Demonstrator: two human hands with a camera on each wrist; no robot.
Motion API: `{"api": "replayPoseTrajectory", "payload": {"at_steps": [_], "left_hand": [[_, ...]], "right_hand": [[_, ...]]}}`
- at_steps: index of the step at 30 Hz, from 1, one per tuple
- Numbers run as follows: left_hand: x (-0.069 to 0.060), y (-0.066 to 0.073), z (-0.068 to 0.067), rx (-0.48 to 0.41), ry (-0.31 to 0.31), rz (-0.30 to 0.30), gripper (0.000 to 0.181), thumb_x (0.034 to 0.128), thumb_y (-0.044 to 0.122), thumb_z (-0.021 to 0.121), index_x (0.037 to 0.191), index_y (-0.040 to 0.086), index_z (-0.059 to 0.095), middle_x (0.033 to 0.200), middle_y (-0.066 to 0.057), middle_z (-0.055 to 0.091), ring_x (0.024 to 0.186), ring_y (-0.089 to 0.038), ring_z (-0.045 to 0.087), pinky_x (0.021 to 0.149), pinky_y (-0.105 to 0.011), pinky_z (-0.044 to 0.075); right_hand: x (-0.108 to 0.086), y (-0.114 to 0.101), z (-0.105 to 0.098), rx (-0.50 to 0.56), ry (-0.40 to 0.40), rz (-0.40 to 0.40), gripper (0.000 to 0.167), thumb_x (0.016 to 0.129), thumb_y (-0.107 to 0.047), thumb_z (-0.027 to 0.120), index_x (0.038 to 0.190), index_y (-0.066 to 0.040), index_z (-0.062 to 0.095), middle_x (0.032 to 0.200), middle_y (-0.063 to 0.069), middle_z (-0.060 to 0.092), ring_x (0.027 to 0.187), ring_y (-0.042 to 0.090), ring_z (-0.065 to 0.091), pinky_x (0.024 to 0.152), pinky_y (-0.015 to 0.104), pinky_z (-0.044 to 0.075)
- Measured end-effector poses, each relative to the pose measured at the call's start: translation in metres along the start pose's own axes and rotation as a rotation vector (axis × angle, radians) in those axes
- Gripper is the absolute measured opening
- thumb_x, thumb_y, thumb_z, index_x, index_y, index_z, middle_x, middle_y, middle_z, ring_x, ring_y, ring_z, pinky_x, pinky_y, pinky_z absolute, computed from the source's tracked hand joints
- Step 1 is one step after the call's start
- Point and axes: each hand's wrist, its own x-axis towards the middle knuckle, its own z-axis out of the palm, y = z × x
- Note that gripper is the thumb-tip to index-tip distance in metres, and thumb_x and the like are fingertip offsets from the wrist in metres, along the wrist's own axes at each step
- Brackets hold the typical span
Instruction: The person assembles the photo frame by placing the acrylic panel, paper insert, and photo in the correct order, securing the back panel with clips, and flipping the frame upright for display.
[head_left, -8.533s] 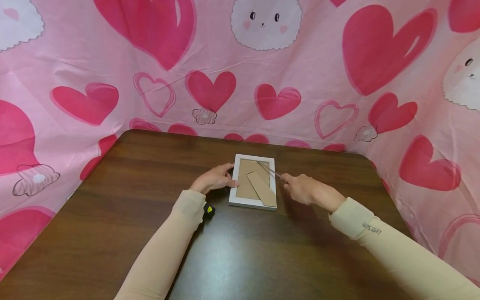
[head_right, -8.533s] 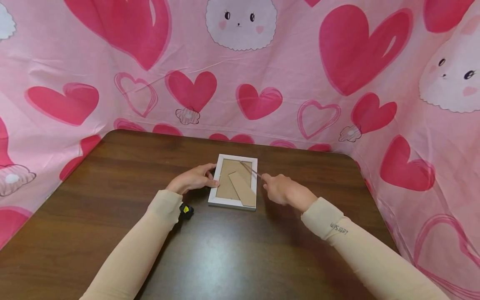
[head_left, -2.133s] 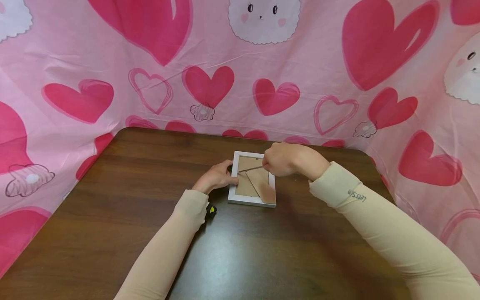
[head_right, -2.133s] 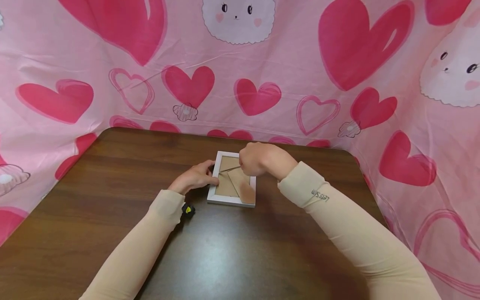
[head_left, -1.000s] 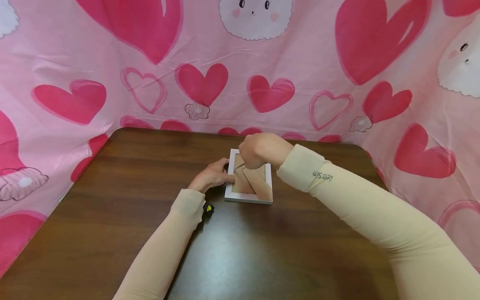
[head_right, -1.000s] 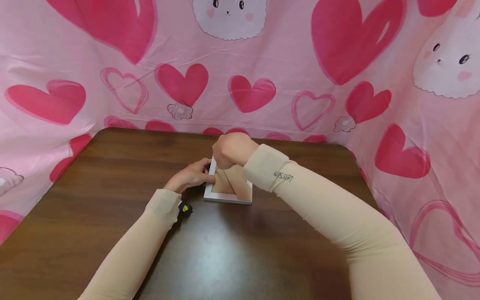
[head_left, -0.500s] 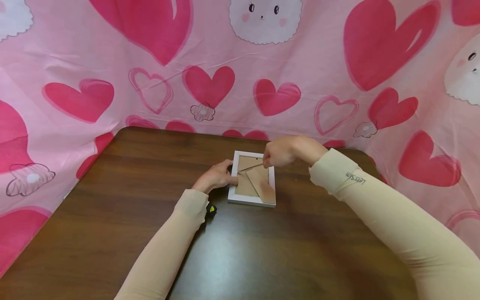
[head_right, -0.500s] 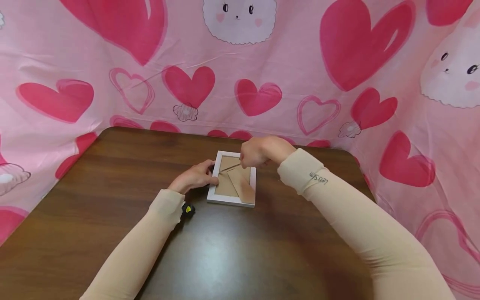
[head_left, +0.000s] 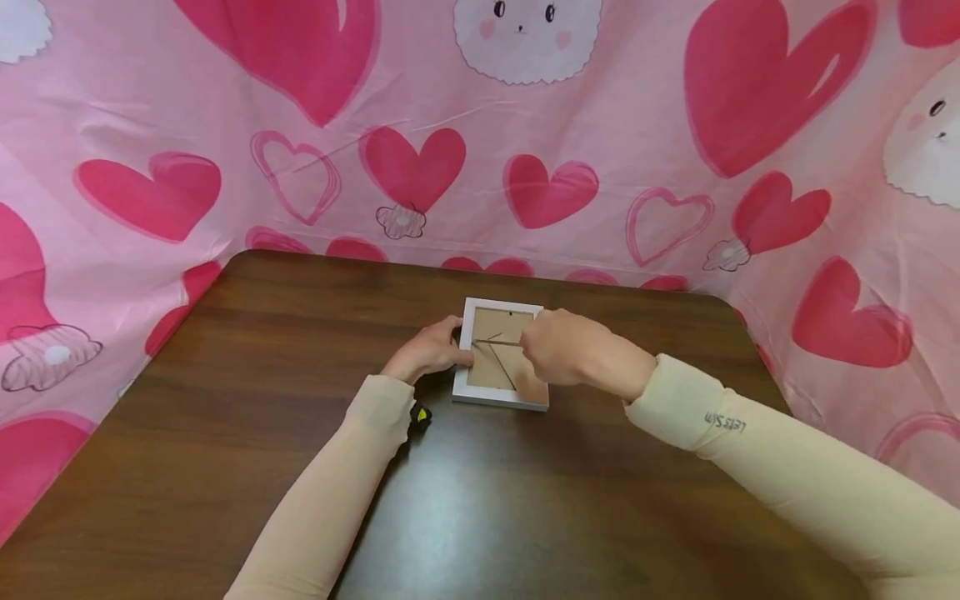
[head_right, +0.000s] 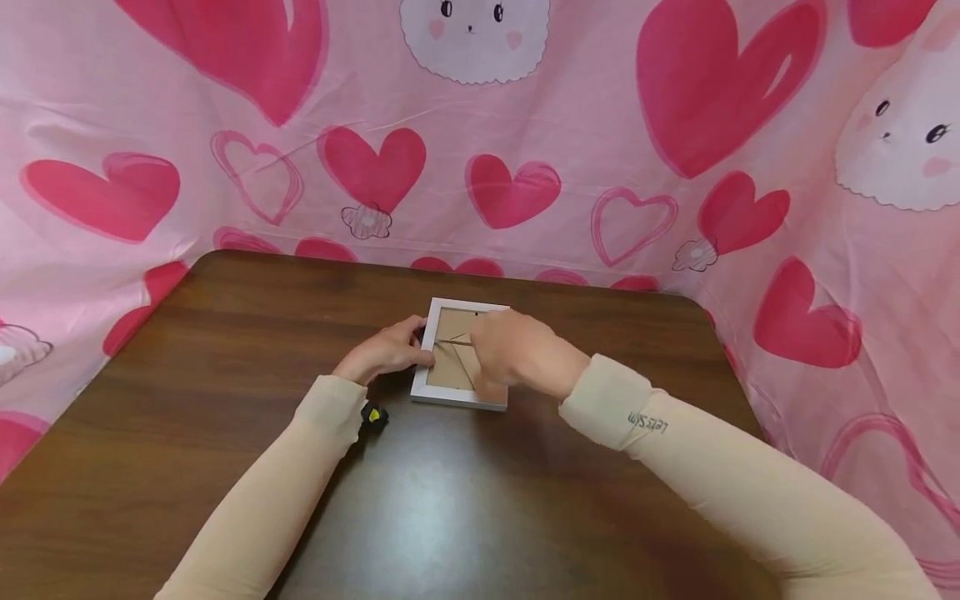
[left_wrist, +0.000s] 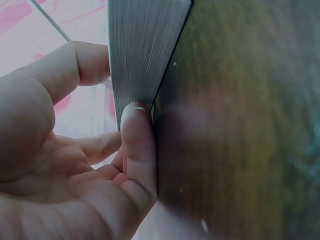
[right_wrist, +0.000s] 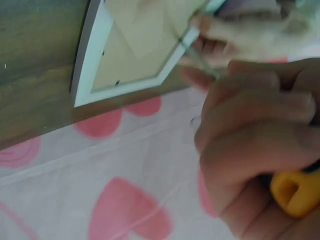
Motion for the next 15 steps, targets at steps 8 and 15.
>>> {"api": "replayPoseTrajectory", "payload": {"at_steps": [8, 15], "left_hand": [[0.001, 0.0, -0.002, 0.001, 0.016, 0.019, 0.069, 0.0873, 0.012, 0.075, 0.151, 0.003, 0.049, 0.096, -0.011, 0.061, 0.085, -0.021, 0.055, 0.074, -0.029, 0.046], [0.0, 0.0, 0.001, -0.001, 0.016, 0.019, 0.072, 0.0875, 0.012, 0.076, 0.153, 0.004, 0.048, 0.093, -0.01, 0.06, 0.083, -0.021, 0.055, 0.074, -0.029, 0.045]], "right_hand": [[-0.017, -0.043, 0.04, -0.46, 0.368, 0.004, 0.023, 0.096, -0.014, 0.075, 0.074, -0.008, 0.075, 0.076, 0.003, 0.071, 0.061, 0.02, 0.068, 0.053, 0.039, 0.06], [-0.02, -0.025, 0.043, -0.166, 0.29, 0.053, 0.016, 0.098, -0.017, 0.07, 0.09, -0.004, 0.074, 0.075, 0.006, 0.068, 0.062, 0.024, 0.066, 0.059, 0.044, 0.06]]}}
